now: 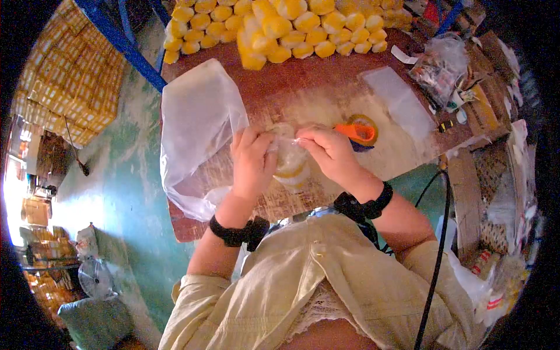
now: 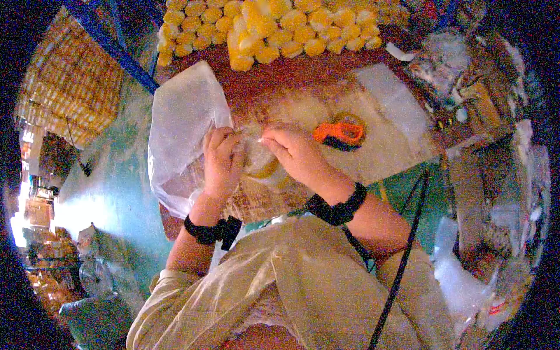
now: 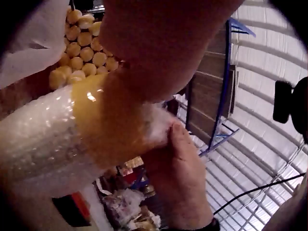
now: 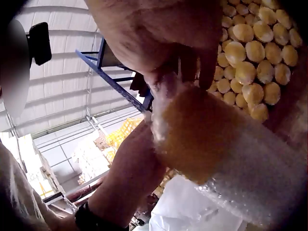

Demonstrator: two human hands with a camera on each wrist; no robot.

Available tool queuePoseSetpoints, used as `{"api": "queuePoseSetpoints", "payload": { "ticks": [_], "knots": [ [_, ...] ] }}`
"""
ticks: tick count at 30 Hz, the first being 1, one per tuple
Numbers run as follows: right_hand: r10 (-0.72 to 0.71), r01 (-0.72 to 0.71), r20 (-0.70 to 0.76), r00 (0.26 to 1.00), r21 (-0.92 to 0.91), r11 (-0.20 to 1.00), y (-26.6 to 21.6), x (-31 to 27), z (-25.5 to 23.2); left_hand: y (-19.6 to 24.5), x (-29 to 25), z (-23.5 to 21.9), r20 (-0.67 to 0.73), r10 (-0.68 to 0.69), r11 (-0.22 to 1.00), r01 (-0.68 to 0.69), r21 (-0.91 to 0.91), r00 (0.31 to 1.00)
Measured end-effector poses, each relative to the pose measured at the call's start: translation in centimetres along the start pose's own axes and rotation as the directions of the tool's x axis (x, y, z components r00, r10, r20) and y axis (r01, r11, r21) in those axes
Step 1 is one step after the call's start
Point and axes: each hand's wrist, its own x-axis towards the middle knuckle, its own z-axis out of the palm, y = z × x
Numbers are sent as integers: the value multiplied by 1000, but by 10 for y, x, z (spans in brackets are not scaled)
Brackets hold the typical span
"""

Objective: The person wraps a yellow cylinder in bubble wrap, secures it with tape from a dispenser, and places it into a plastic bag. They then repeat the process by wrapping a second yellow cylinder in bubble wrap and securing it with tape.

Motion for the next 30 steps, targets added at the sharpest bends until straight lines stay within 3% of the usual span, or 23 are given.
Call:
{"api": "queuePoseSetpoints", "payload": {
  "ticks": [3, 6, 9, 11, 12, 15, 18, 21, 24, 26, 29, 30],
  "knots": [
    [82, -82, 46, 996, 6, 997, -24, -2, -7, -2, 3, -11, 110, 25, 998, -18, -61, 994],
    [28, -27, 49, 998, -5, 1000, -31, -7, -2, -8, 1, -17, 132, 25, 985, -1, -173, 991],
    [-204, 194, 132, 970, 89, 977, -24, -1, -5, -14, -6, -13, 111, -15, 979, 38, -202, 994],
    [101, -111, 66, 993, 175, 978, -21, -4, -15, -15, -7, -8, 82, -6, 976, 24, -214, 997],
    [255, -258, 43, 966, 222, 940, -21, -6, -18, -14, -7, -8, 73, -22, 971, 39, -234, 997],
    [175, -173, 168, 970, -31, 984, -24, 5, -19, -12, -6, -7, 72, -69, 959, 86, -270, 995],
    [259, -303, 319, 912, 94, 948, -21, 7, -25, -15, -7, -8, 76, -98, 957, 115, -267, 992],
    [95, -132, 260, 961, 126, 983, -14, 7, -24, -23, -9, -5, 30, -88, 960, 93, -266, 996],
    [-50, 87, 247, 968, -143, 986, 7, 8, -13, -25, -8, -3, 39, -7, 965, 17, -262, 999],
    [-22, 38, 177, 984, -87, 995, 7, 9, -6, -21, -1, -4, 55, 55, 965, -39, -260, 997],
    [97, -81, 133, 986, -120, 989, -4, 14, 9, -11, 9, -8, 87, -104, 962, 123, -245, 991],
    [152, -133, 124, 981, -152, 979, -7, 15, 12, -7, 12, -7, 120, -220, 926, 246, -286, 968]
  ]
}}
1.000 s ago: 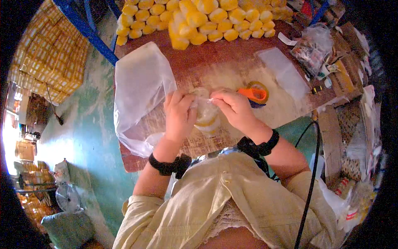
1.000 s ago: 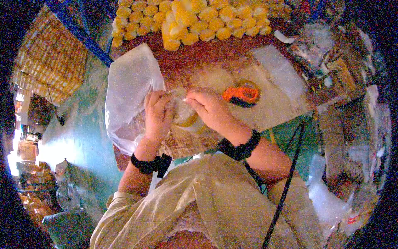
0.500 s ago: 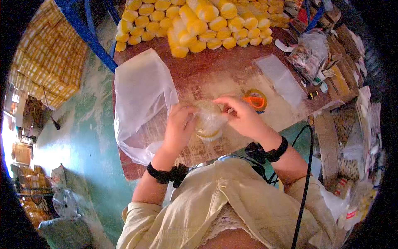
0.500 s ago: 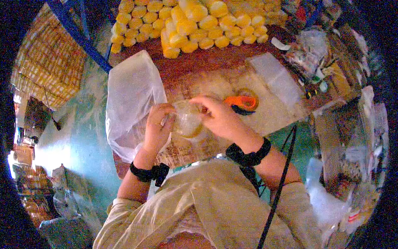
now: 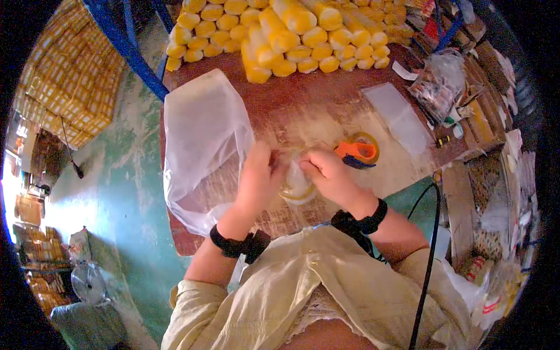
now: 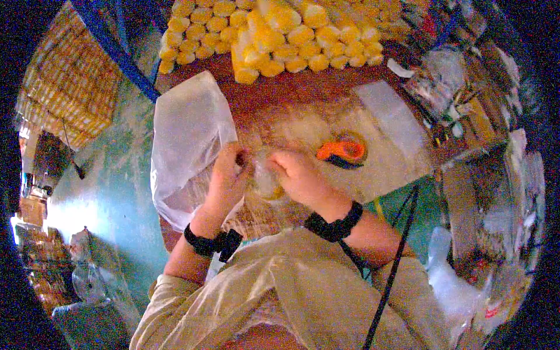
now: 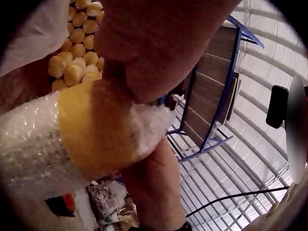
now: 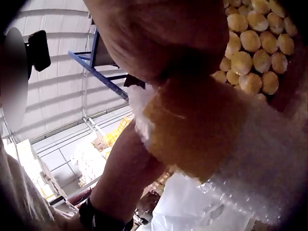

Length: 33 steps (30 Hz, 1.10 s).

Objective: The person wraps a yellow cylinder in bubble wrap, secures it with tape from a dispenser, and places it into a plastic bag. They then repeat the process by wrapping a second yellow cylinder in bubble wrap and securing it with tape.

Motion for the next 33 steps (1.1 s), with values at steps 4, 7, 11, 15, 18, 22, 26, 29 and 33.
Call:
{"api": "queuePoseSetpoints", "payload": {
  "ticks": [4, 7, 11, 15, 18, 22, 26, 29, 33],
  "knots": [
    [-112, 101, -143, 983, -83, 991, 2, 5, 8, -5, 4, 9, -8, 4, 997, -4, 78, 1000],
    [-236, 193, -244, 941, -188, 963, 4, 7, 8, -6, -3, 10, 4, 199, 976, -199, 88, 980],
    [-166, 110, -192, 967, -273, 956, 1, 7, 6, 26, -7, 1, -81, 165, 986, -163, 24, 983],
    [-107, 66, -215, 971, -188, 980, 2, 8, 12, 4, 3, 12, -16, -83, 993, 82, -82, 996],
    [-63, 36, -298, 952, -97, 995, 6, 8, 12, -5, 10, 11, 46, 20, 999, -22, 34, 999],
    [-35, 3, -202, 979, -160, 987, 9, 10, 4, -6, 15, 4, 156, 175, 962, -202, 182, 972],
    [-40, 25, -164, 986, -96, 995, 8, 10, 2, -2, 11, -5, 235, 324, 881, -383, 278, 916],
    [110, -59, -228, 967, 221, 974, 24, 4, -11, -5, 11, -10, 235, 370, 842, -432, 323, 899],
    [358, -371, -325, 875, 22, 928, 110, -24, -67, -15, 9, -25, 333, 358, 853, -451, 264, 872]
  ]
}}
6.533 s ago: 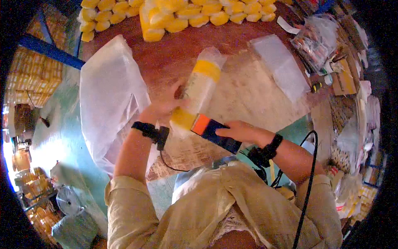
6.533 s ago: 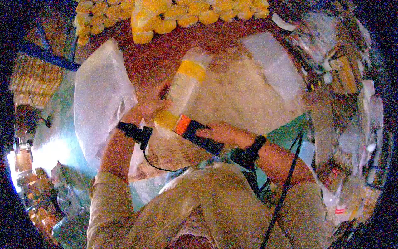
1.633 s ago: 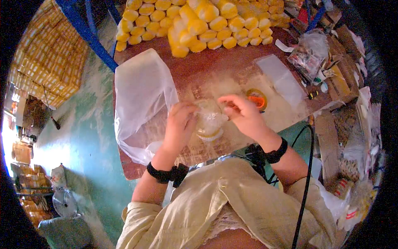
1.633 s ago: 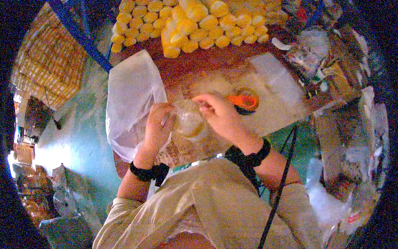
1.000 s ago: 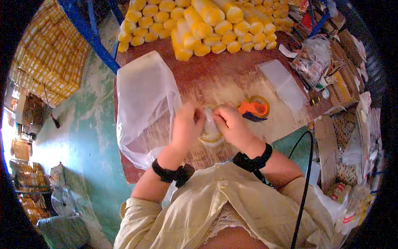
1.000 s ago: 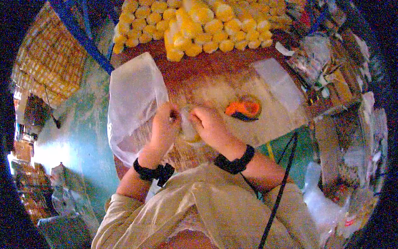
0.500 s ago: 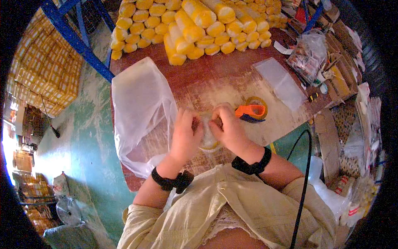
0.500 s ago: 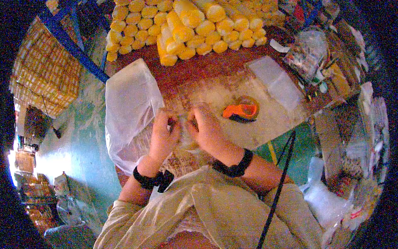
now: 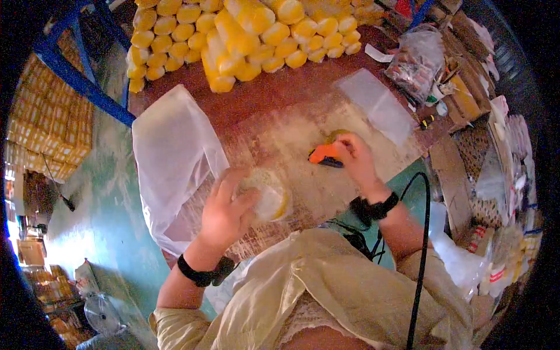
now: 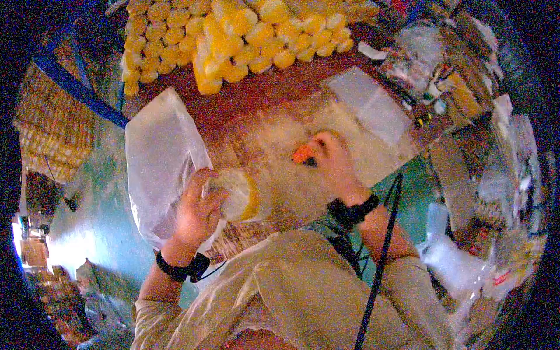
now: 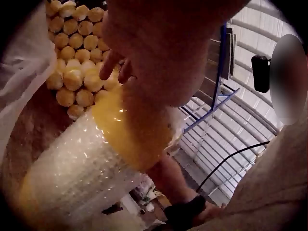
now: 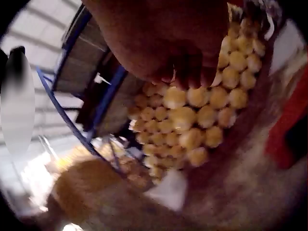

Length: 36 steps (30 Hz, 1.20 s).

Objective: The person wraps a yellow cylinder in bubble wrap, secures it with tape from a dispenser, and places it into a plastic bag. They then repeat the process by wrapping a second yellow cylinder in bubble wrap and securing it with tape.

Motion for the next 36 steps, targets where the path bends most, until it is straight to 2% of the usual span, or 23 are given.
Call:
{"api": "queuePoseSetpoints", "payload": {
  "ticks": [1, 3, 4, 6, 7, 8, 9, 10, 12, 14, 15, 17, 19, 21, 22, 25, 26, 29, 30, 33, 34, 35, 36],
  "knots": [
    [14, -13, 2, 1000, -238, 971, 17, 2, -10, 2, 0, -3, 38, -25, 1000, 25, 7, 999],
    [21, 64, 155, 988, -525, 849, 80, 3, -6, 6, 2, -9, 108, -72, 997, 70, 25, 992],
    [40, 120, 228, 973, -644, 756, 99, 3, -3, 8, 4, -9, 154, -152, 987, 159, -35, 976],
    [-100, 267, 312, 945, -557, 787, 101, 3, -5, 12, 9, -8, 256, -308, 928, 349, -130, 916],
    [-173, 340, 348, 921, -505, 793, 101, 5, -2, 9, 9, -6, 272, -346, 908, 394, -145, 898],
    [-139, 224, 292, 946, -284, 932, 103, 7, 2, 4, 8, 0, 290, -385, 883, 441, -159, 876],
    [-88, 101, 250, 964, -38, 994, 104, 12, 6, 0, 8, 4, 304, -423, 856, 486, -174, 853],
    [-65, 24, 228, 972, 181, 983, 104, 15, 9, -3, 9, 6, 297, -399, 876, 456, -157, 868],
    [-52, -59, 182, 982, 559, 827, 102, 15, 13, -5, 11, 8, 278, -347, 912, 392, -124, 896],
    [-112, 45, 170, 979, 355, 934, 88, 9, 7, -4, 7, 19, 170, -300, 929, 328, -173, 939],
    [-161, 175, 202, 966, -55, 983, 64, 6, -9, -3, 5, 24, 113, -274, 935, 292, -200, 955],
    [-54, 151, 238, 970, -408, 901, 21, -5, -36, -1, 4, 30, 88, -259, 922, 274, -276, 962],
    [222, -145, 222, 949, -315, 938, -19, -17, -58, 2, 6, 34, 73, -215, 937, 227, -267, 974],
    [220, -251, 233, 947, 116, 961, -48, -29, -73, 9, 8, 39, 43, -189, 950, 193, -243, 981],
    [215, -288, 239, 947, 330, 899, -65, -33, -79, 12, 8, 41, 29, -176, 957, 178, -230, 984],
    [418, -619, 486, 768, 395, 679, -145, -27, -86, 20, 6, 48, -40, -153, 960, 139, -245, 987],
    [438, -628, 484, 757, 357, 691, -156, -27, -82, 22, 6, 47, -36, -163, 956, 148, -255, 986],
    [485, -719, 594, 642, 245, 650, -197, -17, -75, 29, 2, 49, -54, -178, 945, 155, -289, 983],
    [517, -742, 576, 633, 263, 616, -206, -14, -69, 29, -1, 53, -80, -170, 943, 139, -302, 982],
    [617, -849, 612, 496, 191, 493, -215, -3, -57, 29, -9, 62, -97, -161, 935, 120, -334, 982],
    [659, -919, 659, 362, 136, 369, -202, 0, -49, 29, -12, 63, -94, -160, 932, 119, -341, 983],
    [684, -919, 670, 287, -8, 393, -184, -3, -48, 30, -14, 63, -110, -157, 932, 111, -344, 981],
    [700, -928, 662, 266, -21, 372, -178, -9, -41, 29, -18, 64, -125, -154, 932, 102, -347, 980]
  ]
}}
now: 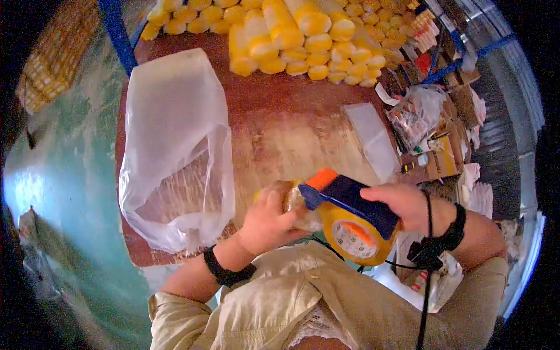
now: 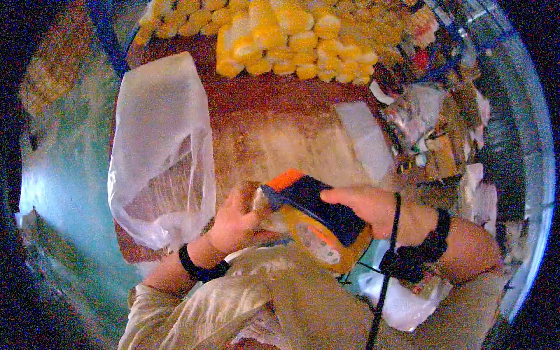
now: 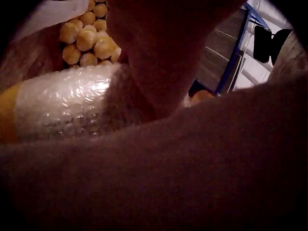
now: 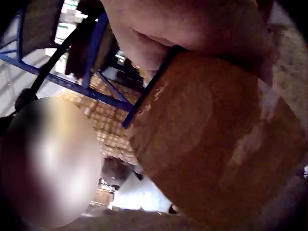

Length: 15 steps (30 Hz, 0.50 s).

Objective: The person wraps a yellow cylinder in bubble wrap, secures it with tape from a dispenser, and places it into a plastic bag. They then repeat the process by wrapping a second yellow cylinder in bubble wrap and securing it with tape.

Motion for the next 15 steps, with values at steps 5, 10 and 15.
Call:
{"api": "queuePoseSetpoints", "payload": {
  "ticks": [5, 10, 15],
  "knots": [
    [10, -13, -46, 999, -71, 997, 11, 1, 2, -8, -13, 6, -96, 14, 983, -32, -182, 995],
    [-35, 38, -94, 995, 35, 999, 21, 3, -6, -9, -4, -3, -154, 121, 979, -143, -143, 981],
    [-86, 85, -110, 990, -11, 996, 16, -4, 5, -11, 1, -1, -121, 158, 982, -169, -88, 980]
  ]
}}
